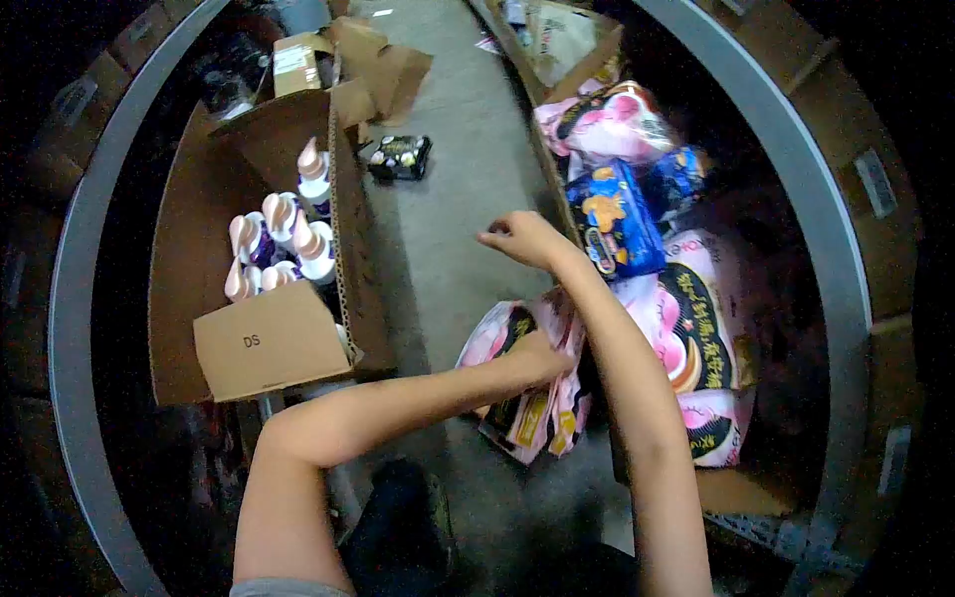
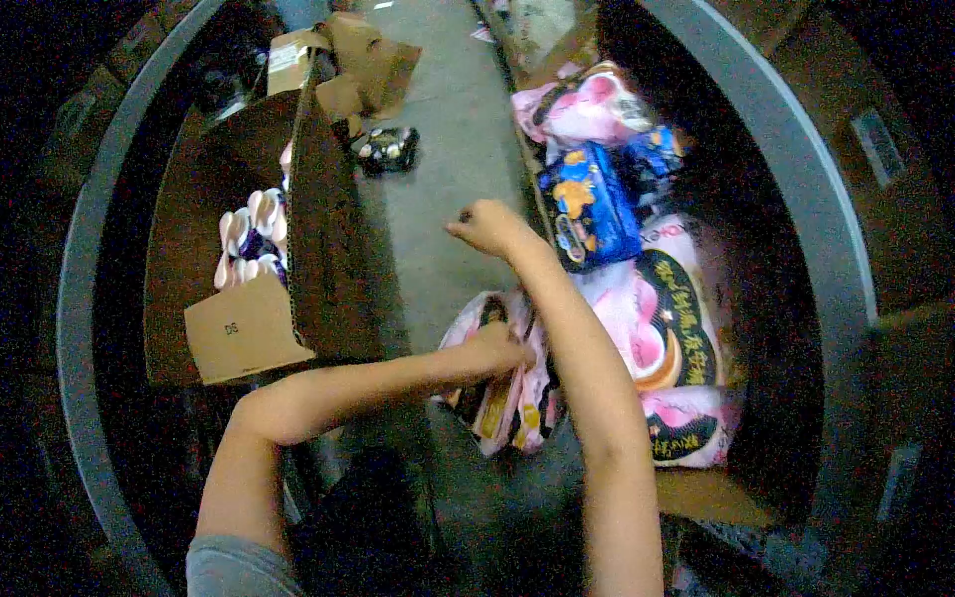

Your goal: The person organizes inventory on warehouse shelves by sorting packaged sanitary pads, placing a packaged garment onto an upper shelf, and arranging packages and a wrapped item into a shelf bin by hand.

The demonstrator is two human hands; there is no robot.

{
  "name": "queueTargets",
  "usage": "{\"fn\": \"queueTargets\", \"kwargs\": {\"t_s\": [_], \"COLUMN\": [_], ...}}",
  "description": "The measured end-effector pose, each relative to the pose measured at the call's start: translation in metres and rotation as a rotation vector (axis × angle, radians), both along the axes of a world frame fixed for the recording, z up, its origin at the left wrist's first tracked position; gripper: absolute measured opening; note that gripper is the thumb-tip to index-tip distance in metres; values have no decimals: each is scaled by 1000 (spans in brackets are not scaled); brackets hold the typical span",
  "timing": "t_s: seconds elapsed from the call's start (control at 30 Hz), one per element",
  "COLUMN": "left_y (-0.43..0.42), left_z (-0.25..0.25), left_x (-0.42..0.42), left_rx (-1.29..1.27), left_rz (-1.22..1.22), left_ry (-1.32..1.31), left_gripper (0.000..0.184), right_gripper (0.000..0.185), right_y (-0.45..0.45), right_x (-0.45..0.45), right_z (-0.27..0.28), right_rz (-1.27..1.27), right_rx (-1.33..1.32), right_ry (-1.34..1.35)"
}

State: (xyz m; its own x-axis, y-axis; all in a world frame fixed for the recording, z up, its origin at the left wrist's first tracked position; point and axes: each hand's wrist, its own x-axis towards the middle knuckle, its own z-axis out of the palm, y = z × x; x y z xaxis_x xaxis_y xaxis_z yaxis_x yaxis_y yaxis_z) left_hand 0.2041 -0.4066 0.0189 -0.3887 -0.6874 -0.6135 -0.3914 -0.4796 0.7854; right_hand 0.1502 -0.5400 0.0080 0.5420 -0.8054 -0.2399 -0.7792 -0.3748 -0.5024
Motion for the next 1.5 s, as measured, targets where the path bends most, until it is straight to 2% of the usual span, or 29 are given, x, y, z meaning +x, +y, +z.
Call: {"fn": "queueTargets", "kwargs": {"t_s": [0.03, 0.07, 0.1, 0.13, 0.17, 0.2, 0.3, 0.37, 0.43, 0.53, 0.57, 0.63, 0.67, 0.7, 0.73, 0.83, 0.9, 0.97, 1.1, 1.13, 1.2, 1.23, 1.3, 1.43, 1.5], "left_y": [-6, -11, -16, -21, -24, -26, -34, -47, -50, -48, -48, -53, -55, -56, -54, -53, -64, -80, -136, -153, -189, -198, -211, -239, -241], "left_z": [14, -2, -19, -22, 6, 0, 5, 10, 0, 4, 8, -4, -14, -25, -13, 4, -7, -11, 10, -3, -54, -69, -92, -127, -134], "left_x": [2, 3, 2, 3, 9, 10, 14, 15, 14, 8, 7, 10, 11, 13, 13, 11, 15, 16, 9, 13, 23, 31, 58, 98, 104], "left_rx": [-35, -126, -221, -146, -84, -203, -455, -189, -240, -116, -32, -74, -268, -455, -651, -764, -832, -793, -836, -834, -813, -799, -894, -834, -489], "left_rz": [51, 114, 180, 215, 306, 319, 282, 178, 66, 143, 211, 121, -4, -130, -273, -310, -342, -283, 299, 302, 555, 572, 399, 433, 701], "left_ry": [-117, -86, -55, -84, -49, -59, -87, -46, -143, -93, -83, -67, -196, -327, -405, -527, -596, -485, -901, -897, -1098, -1090, -1334, -1350, -1081], "left_gripper": [31, 32, 33, 32, 32, 32, 29, 26, 25, 30, 33, 35, 33, 31, 27, 26, 26, 26, 31, 31, 23, 23, 23, 20, 20], "right_gripper": [34, 32, 28, 25, 25, 26, 29, 31, 29, 32, 32, 31, 28, 28, 26, 20, 14, 12, 11, 11, 11, 11, 11, 10, 9], "right_y": [13, 31, 48, 65, 85, 103, 137, 142, 140, 132, 131, 130, 130, 129, 127, 127, 126, 123, 122, 123, 124, 125, 128, 129, 128], "right_x": [-2, -6, -10, -17, -21, -26, -35, -40, -43, -55, -57, -53, -50, -50, -49, -44, -38, -40, -36, -35, -37, -38, -38, -37, -36], "right_z": [9, 22, 36, 40, 50, 56, 34, 5, 2, -6, -10, -11, -21, -27, -28, -32, -34, -28, -34, -34, -33, -33, -32, -34, -33], "right_rz": [-146, -300, -458, -540, -583, -647, -846, -853, -937, -864, -867, -889, -861, -855, -854, -790, -805, -743, -702, -713, -701, -701, -675, -704, -718], "right_rx": [-106, -212, -199, -340, -474, -525, -436, -159, -21, -31, -33, 75, -57, -54, -50, -158, -304, -323, -392, -380, -400, -410, -370, -372, -343], "right_ry": [-136, -267, -403, -421, -340, -287, -157, -579, -867, -609, -611, -591, -515, -517, -529, -568, -497, -485, -442, -427, -435, -451, -416, -447, -430]}}
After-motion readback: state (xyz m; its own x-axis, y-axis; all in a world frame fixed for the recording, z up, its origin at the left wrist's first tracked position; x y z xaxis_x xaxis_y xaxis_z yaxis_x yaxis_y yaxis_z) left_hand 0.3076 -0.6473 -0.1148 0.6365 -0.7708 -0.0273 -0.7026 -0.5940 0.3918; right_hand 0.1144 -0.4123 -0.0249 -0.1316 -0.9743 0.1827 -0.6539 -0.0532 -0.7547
